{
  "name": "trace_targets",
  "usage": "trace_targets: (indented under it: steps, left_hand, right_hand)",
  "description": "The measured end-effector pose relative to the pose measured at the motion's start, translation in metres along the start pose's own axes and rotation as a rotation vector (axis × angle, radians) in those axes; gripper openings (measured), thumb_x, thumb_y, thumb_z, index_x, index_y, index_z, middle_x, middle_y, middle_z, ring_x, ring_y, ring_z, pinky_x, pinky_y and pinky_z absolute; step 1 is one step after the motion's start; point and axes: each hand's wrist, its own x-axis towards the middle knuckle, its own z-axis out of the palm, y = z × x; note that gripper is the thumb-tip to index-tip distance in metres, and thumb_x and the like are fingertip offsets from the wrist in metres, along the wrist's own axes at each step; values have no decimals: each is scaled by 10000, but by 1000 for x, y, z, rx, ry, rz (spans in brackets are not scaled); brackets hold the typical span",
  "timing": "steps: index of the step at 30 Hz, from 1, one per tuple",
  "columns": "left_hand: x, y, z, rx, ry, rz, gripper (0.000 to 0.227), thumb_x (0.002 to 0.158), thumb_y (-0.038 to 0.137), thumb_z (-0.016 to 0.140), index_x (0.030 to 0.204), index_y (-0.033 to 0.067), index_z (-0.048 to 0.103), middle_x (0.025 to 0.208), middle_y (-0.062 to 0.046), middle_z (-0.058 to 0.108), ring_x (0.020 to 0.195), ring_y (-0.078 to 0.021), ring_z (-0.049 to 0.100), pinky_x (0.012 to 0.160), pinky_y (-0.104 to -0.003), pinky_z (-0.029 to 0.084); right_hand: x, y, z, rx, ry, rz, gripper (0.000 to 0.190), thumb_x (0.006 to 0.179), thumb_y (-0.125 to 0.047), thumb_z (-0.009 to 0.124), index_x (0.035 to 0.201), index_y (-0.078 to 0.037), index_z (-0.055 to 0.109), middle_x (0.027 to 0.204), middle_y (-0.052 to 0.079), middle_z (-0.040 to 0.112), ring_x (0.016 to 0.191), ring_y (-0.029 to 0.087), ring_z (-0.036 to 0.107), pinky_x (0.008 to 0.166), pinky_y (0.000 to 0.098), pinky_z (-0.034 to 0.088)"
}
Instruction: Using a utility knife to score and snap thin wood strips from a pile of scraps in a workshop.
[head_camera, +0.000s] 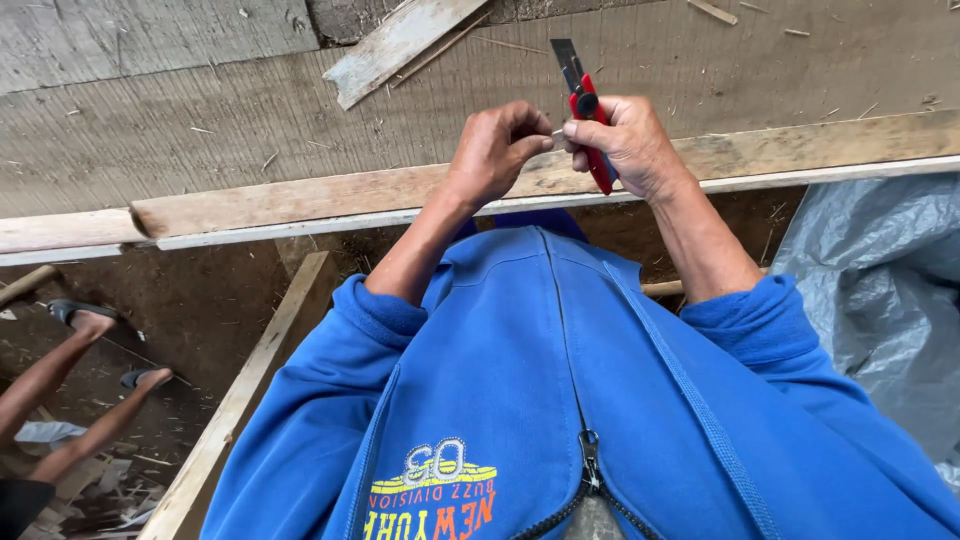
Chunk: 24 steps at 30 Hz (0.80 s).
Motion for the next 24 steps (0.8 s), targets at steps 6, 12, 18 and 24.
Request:
trace_targets:
  steps: [6,12,18,24]
  left_hand:
    - [-13,1,-20,-297,-184,33,70,982,133,705,993,72,738,835,-22,724,717,-102,650,654,-238,566]
    - [-16,13,-30,-418,-149,107,85,1010,64,668,1082,71,624,967,-60,705,816,-118,683,687,-235,585]
    - [-19,5,-25,107,202,340,129,937,99,782,1061,89,749,841,-106,772,779,-282,771,687,-338,627]
    - [-16,11,-35,-330,22,-55,111,975,135,694,979,46,761,683,-33,698,563,-90,650,522,-222,566]
  right_hand:
    - [2,8,16,291,-130,72,123,918,-120,722,892,-64,616,750,79,638,507,153,598,501,299,544]
    - [11,25,25,615,-207,130,126,913,-144,712,881,-75,612,711,12,607,468,45,525,479,243,485]
    - [25,24,36,462,54,51,154,929,-165,741,1001,-48,671,799,121,687,551,116,648,541,309,605]
    - [0,-20,40,11,37,-164,100,981,-74,709,1059,-15,691,818,62,663,619,130,660,598,259,627]
